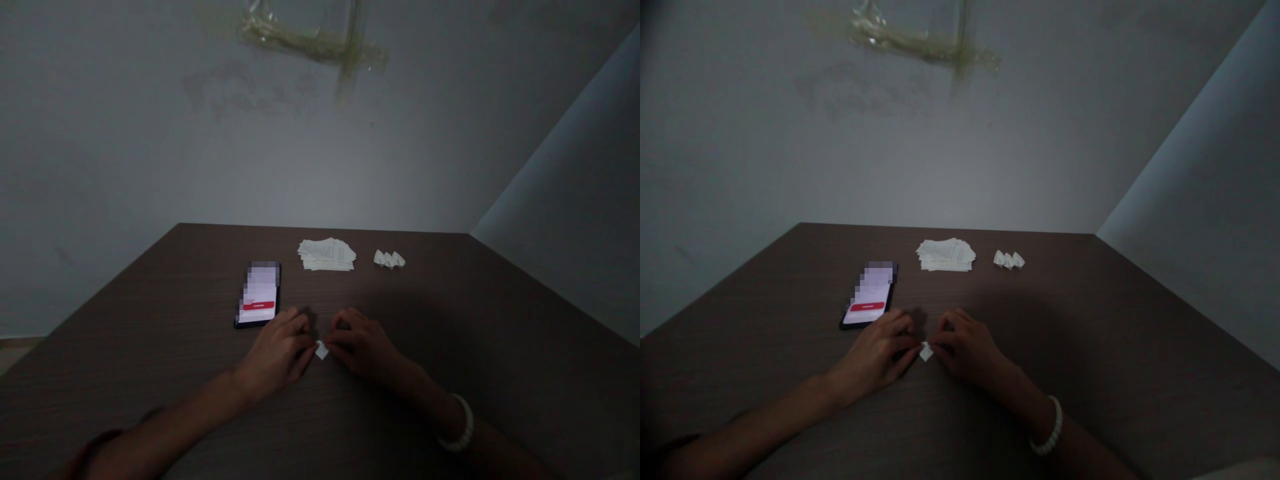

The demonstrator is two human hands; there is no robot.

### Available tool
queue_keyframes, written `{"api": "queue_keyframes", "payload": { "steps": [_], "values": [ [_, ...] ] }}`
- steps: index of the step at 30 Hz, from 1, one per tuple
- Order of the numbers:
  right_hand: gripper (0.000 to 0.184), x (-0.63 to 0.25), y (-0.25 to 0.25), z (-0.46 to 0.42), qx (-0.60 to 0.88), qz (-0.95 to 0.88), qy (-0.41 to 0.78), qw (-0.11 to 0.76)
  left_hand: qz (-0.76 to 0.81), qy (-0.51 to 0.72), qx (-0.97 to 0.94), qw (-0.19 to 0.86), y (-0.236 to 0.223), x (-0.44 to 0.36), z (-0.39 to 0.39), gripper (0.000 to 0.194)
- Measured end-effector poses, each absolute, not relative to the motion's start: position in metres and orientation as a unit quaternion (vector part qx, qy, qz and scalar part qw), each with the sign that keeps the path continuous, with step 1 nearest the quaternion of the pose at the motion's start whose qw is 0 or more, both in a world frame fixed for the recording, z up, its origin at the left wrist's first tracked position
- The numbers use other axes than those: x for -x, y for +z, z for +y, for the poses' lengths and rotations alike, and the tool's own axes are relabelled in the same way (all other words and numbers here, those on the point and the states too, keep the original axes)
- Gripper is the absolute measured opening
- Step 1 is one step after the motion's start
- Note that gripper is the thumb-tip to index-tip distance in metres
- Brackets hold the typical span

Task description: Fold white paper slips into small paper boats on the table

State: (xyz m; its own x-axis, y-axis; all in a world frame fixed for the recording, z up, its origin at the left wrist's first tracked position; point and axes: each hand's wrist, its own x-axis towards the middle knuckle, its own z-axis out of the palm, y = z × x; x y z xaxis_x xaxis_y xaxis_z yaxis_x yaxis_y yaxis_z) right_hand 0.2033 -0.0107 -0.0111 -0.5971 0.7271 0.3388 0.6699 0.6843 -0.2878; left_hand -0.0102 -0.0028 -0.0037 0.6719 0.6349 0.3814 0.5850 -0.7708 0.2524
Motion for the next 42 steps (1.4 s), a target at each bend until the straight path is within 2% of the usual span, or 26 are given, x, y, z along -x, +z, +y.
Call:
{"api": "queue_keyframes", "payload": {
  "steps": [11, 20, 24, 37, 42],
  "values": [
    [0.015, -0.206, -0.010, -0.014, 0.430, -0.876, 0.018, 0.217, 0.322, 0.206, -0.922, 0.056, 0.000, 0.018, -0.001, 0.017],
    [0.023, -0.208, -0.016, -0.013, 0.453, -0.861, 0.014, 0.231, 0.331, 0.203, -0.922, 0.012, -0.005, 0.020, 0.000, 0.026],
    [0.024, -0.208, -0.015, -0.013, 0.442, -0.869, 0.024, 0.224, 0.324, 0.199, -0.925, 0.013, -0.006, 0.021, 0.002, 0.030],
    [0.013, -0.211, -0.011, -0.013, 0.450, -0.854, 0.101, 0.240, 0.316, 0.228, -0.921, 0.014, -0.012, 0.020, 0.002, 0.025],
    [0.018, -0.210, -0.010, -0.014, 0.432, -0.859, 0.129, 0.244, 0.319, 0.211, -0.924, 0.020, -0.012, 0.020, 0.002, 0.023]
  ]
}}
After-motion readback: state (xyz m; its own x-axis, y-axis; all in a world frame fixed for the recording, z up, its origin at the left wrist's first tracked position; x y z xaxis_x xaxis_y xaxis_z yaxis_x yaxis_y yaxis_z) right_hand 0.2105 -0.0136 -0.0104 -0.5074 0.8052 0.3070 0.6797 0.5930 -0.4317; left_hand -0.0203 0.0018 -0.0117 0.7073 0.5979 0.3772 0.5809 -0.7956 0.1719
